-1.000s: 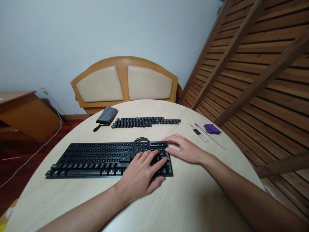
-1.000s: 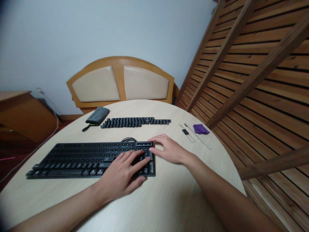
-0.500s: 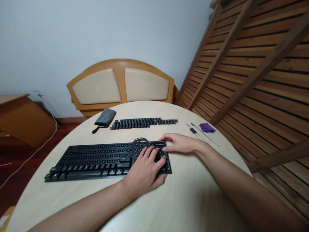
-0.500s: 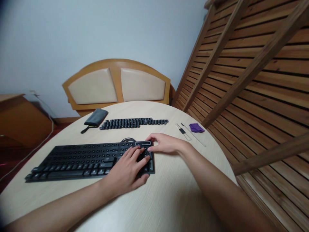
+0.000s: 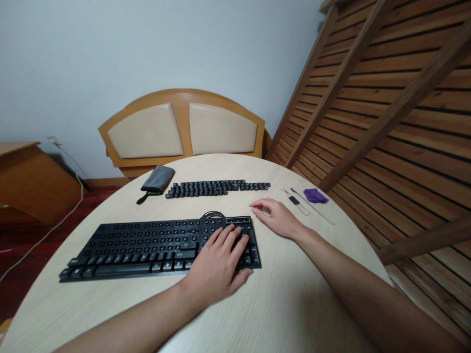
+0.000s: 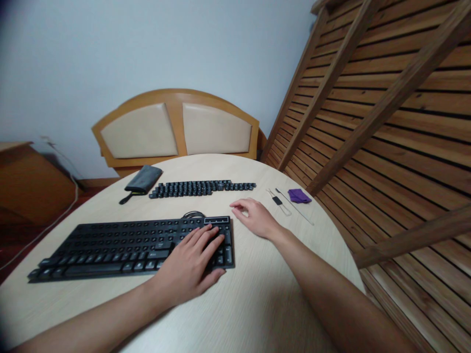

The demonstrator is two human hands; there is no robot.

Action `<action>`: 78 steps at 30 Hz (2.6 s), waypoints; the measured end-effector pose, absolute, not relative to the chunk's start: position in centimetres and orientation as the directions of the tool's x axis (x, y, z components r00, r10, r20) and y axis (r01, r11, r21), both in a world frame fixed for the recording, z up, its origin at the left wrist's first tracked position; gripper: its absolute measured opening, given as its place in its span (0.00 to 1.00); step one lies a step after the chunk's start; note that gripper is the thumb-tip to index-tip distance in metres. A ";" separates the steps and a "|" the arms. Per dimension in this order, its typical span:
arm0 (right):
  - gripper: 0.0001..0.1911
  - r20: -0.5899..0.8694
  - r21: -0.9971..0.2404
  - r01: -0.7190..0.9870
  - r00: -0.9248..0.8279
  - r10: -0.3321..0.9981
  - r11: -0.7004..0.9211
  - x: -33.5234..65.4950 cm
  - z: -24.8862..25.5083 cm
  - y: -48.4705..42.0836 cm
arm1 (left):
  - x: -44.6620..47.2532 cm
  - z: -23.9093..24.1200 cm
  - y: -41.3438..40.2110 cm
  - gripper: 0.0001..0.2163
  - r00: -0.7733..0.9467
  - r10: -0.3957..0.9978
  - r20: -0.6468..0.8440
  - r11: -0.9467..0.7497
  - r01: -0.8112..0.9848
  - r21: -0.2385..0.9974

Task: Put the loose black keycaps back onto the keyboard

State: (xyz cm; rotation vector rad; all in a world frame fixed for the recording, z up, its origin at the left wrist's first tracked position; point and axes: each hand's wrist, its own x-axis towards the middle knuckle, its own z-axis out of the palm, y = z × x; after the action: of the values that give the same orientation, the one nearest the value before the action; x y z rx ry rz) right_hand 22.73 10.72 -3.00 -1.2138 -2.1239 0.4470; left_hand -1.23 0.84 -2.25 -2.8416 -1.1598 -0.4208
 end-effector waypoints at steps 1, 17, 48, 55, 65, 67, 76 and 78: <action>0.12 0.397 -0.522 0.698 -0.310 0.864 0.490 23.1 -3.2 11.1 | -1.2 -2.3 0.8 0.28 0.681 0.682 0.267 -0.718 0.693 0.065; 0.29 0.339 -0.155 0.988 0.028 0.940 0.026 24.7 -4.5 15.1 | -1.2 -2.3 1.0 0.28 0.682 0.687 0.249 -0.717 0.692 0.085; 0.10 0.352 -0.232 0.967 -0.015 0.936 0.103 25.0 -3.2 13.6 | -1.4 -2.4 0.9 0.28 0.680 0.689 0.250 -0.716 0.693 0.088; 0.08 0.235 -0.485 0.798 -0.275 0.932 0.358 23.1 1.0 9.9 | -1.4 -2.4 0.9 0.28 0.682 0.688 0.250 -0.717 0.692 0.085; 0.10 0.068 -0.726 0.534 -0.572 0.817 0.434 21.5 1.6 8.3 | -1.3 -2.4 1.0 0.29 0.683 0.684 0.256 -0.719 0.690 0.078; 0.12 0.087 -0.752 0.499 -0.572 0.816 0.430 21.7 1.4 8.6 | -1.3 -2.4 0.9 0.28 0.682 0.681 0.266 -0.721 0.689 0.079; 0.19 -0.042 -0.919 0.346 -0.565 0.824 0.190 22.7 -0.3 9.9 | -1.4 -2.5 0.9 0.28 0.684 0.682 0.258 -0.720 0.690 0.073; 0.19 -0.040 -0.918 0.343 -0.577 0.816 0.197 22.7 -0.5 9.9 | -1.5 -2.6 0.9 0.28 0.685 0.684 0.251 -0.719 0.691 0.074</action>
State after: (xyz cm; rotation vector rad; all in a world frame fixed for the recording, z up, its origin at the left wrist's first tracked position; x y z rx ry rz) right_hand 22.67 9.89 -0.51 -1.0781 -2.0163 1.3599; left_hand -1.50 0.88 -2.61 -2.8585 -1.1671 -0.4090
